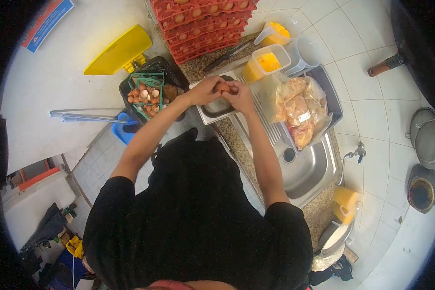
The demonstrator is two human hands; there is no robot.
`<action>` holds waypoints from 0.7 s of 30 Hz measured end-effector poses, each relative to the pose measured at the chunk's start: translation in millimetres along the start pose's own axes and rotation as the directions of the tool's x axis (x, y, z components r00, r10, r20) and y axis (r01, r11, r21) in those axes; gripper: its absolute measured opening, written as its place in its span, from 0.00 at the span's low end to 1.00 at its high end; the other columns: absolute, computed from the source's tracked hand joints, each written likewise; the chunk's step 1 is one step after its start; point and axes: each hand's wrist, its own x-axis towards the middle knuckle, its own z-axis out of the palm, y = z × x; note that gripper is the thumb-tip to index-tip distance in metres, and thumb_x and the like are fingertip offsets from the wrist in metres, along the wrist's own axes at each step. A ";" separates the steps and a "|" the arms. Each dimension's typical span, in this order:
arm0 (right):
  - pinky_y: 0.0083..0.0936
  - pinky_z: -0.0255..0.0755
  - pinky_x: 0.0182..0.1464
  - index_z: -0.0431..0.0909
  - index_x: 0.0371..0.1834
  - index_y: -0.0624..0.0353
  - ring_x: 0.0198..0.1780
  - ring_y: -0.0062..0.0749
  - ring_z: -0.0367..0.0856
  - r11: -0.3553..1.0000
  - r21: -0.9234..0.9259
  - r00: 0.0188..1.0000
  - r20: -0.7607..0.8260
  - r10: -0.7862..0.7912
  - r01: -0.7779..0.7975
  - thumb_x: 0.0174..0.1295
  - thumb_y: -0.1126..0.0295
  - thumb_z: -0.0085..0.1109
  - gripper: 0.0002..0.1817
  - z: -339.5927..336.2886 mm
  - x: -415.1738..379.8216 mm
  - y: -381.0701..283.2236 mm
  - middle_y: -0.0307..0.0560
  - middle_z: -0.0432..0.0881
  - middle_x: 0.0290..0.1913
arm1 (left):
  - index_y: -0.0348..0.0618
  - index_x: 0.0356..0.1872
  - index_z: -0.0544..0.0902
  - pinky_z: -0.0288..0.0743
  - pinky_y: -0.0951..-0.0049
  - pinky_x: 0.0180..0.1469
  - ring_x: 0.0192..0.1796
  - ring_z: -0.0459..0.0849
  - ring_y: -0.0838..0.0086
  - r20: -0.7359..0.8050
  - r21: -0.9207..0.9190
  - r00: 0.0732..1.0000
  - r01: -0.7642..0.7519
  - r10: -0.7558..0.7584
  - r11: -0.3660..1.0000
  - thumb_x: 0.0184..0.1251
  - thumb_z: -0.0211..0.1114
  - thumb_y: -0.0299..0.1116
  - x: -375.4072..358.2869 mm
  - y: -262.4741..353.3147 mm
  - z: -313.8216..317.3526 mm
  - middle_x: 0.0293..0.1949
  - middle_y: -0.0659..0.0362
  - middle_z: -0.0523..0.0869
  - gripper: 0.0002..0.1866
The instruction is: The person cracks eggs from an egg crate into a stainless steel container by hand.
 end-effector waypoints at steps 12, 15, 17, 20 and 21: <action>0.27 0.82 0.47 0.80 0.57 0.71 0.43 0.29 0.89 0.989 -0.111 0.994 0.066 -0.092 0.098 0.55 0.77 0.72 0.24 -1.7 -4.1 -1.3 0.50 0.89 0.42 | 0.35 0.61 0.70 0.72 0.57 0.65 0.63 0.76 0.45 0.005 0.078 0.997 -0.075 0.075 0.994 0.65 0.67 0.28 -8.9 9.0 6.3 0.58 0.41 0.75 0.25; 0.29 0.82 0.46 0.80 0.57 0.69 0.42 0.33 0.90 0.978 -0.179 0.991 0.089 -0.096 0.110 0.55 0.76 0.72 0.25 -3.2 -3.5 3.7 0.52 0.89 0.41 | 0.35 0.60 0.70 0.71 0.55 0.65 0.63 0.76 0.44 -0.024 0.060 0.995 -0.090 0.092 0.994 0.65 0.66 0.27 -10.2 1.2 11.6 0.56 0.41 0.76 0.24; 0.32 0.82 0.45 0.81 0.56 0.68 0.42 0.39 0.90 0.956 -0.263 0.989 0.100 -0.107 0.130 0.54 0.75 0.71 0.24 -4.8 -6.0 -2.4 0.55 0.88 0.41 | 0.35 0.60 0.70 0.72 0.54 0.65 0.63 0.75 0.43 0.007 0.058 1.000 -0.027 0.027 0.998 0.65 0.65 0.25 -11.1 1.6 9.4 0.55 0.41 0.76 0.23; 0.38 0.81 0.47 0.81 0.55 0.65 0.43 0.51 0.89 0.888 -0.417 0.979 0.141 -0.148 0.194 0.53 0.75 0.69 0.23 -8.1 -9.9 -12.1 0.59 0.87 0.42 | 0.34 0.59 0.70 0.72 0.54 0.64 0.62 0.76 0.43 0.033 0.086 0.999 -0.034 0.031 0.996 0.64 0.63 0.22 -16.4 2.4 7.0 0.56 0.42 0.74 0.22; 0.40 0.81 0.47 0.81 0.55 0.64 0.43 0.54 0.88 0.855 -0.457 0.967 0.174 -0.186 0.246 0.53 0.75 0.68 0.23 -8.9 -9.3 -12.2 0.60 0.87 0.42 | 0.34 0.59 0.70 0.72 0.54 0.64 0.62 0.76 0.43 0.039 0.099 0.998 -0.054 0.050 0.994 0.64 0.62 0.21 -18.3 3.2 7.4 0.56 0.42 0.74 0.22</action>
